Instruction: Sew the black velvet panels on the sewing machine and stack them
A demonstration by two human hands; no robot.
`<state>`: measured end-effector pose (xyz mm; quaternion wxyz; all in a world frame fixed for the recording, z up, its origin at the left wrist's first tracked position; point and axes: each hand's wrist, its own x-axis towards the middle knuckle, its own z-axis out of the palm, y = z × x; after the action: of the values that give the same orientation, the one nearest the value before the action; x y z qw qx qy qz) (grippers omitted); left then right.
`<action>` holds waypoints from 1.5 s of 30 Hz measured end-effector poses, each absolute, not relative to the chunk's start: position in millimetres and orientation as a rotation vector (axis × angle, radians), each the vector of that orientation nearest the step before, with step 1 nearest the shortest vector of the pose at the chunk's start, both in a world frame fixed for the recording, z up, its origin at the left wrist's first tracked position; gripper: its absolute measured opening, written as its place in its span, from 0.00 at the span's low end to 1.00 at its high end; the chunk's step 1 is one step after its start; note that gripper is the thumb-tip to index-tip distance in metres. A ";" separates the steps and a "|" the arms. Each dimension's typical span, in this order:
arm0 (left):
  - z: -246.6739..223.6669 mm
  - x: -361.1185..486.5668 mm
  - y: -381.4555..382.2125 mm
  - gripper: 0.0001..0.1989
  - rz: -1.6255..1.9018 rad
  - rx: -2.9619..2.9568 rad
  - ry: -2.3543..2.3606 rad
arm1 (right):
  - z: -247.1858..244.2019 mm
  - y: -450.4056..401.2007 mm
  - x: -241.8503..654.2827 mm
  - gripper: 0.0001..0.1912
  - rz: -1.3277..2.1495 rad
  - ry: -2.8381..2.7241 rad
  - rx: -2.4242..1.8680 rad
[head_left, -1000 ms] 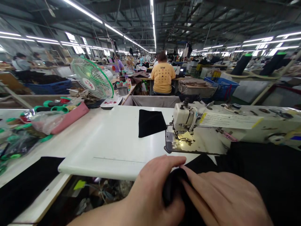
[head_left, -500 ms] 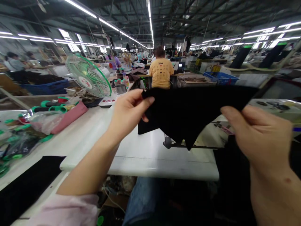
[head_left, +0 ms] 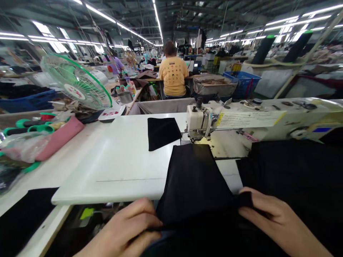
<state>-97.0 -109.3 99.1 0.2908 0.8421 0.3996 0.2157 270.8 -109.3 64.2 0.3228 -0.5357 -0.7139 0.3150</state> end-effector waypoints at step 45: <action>22.5 -68.6 -52.3 0.09 0.658 1.937 1.379 | -0.7 0.7 249.6 0.20 0.577 -1.007 -1.504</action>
<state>-68.6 -52.3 22.5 0.3311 0.7408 0.5274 0.2517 249.6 0.7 -0.7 0.5818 -0.6437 -0.4313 0.2472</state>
